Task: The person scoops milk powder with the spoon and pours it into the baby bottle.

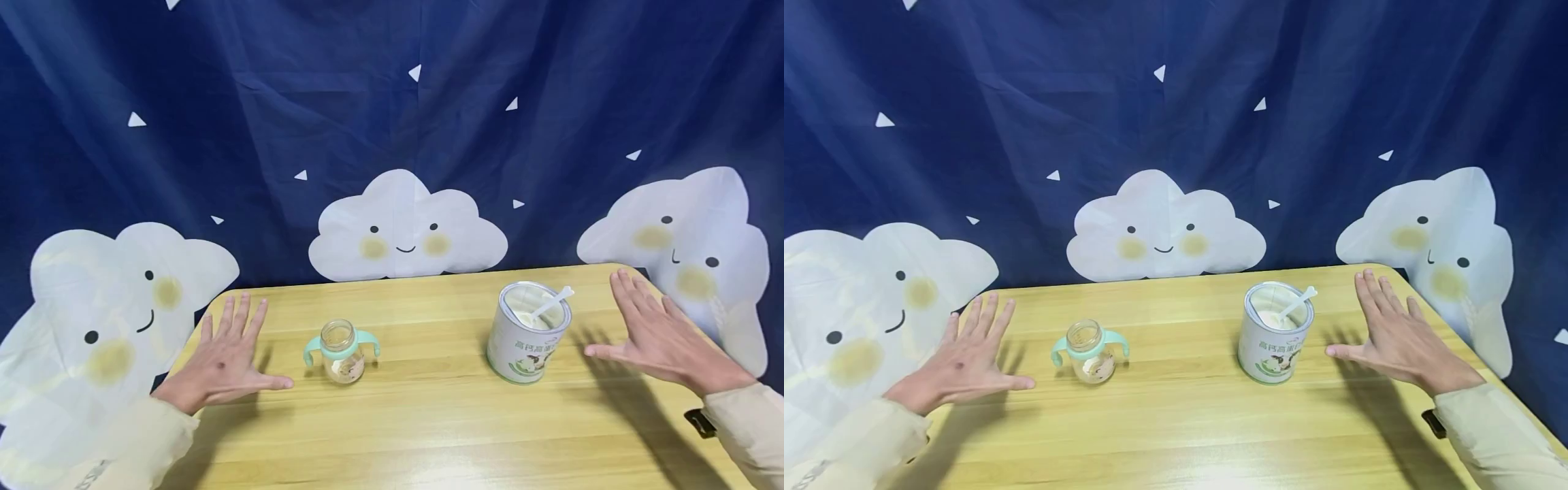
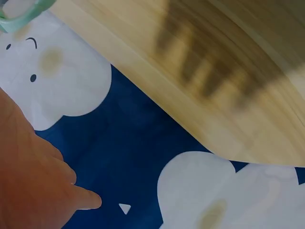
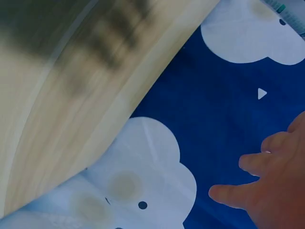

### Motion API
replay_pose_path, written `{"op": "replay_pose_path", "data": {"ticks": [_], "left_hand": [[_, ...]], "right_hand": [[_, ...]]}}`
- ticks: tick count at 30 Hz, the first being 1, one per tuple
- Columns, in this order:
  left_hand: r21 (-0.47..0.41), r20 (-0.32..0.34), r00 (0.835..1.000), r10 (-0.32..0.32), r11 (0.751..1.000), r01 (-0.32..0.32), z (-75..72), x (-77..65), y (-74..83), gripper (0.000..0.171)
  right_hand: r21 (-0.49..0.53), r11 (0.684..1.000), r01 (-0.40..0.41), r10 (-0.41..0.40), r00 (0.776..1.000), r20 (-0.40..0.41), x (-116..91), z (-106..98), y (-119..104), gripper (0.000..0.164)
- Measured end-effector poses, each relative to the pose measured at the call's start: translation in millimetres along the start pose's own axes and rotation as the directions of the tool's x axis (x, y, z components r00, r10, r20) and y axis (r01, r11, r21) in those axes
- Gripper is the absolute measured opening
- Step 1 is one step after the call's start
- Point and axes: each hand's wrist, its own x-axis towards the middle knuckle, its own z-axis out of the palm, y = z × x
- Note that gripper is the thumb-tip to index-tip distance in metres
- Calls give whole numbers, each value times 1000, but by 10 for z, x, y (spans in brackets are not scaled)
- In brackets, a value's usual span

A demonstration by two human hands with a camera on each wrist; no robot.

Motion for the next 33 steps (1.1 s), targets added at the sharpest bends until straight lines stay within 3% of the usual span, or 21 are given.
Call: {"op": "replay_pose_path", "data": {"ticks": [9,14,22,33], "left_hand": [[-38,1,1000,25,999,-25,20,125,116,138],[-88,24,999,27,996,-24,45,206,205,140],[-146,1,998,70,987,-69,80,329,379,141],[-264,-35,994,108,958,-114,87,500,604,143]], "right_hand": [[177,983,51,-49,999,-15,79,-1,-49,119],[269,963,4,-10,1000,19,105,-18,-72,116],[392,919,-52,43,999,31,145,-49,-105,108],[543,840,-4,23,999,-29,169,-26,-137,84]]}}
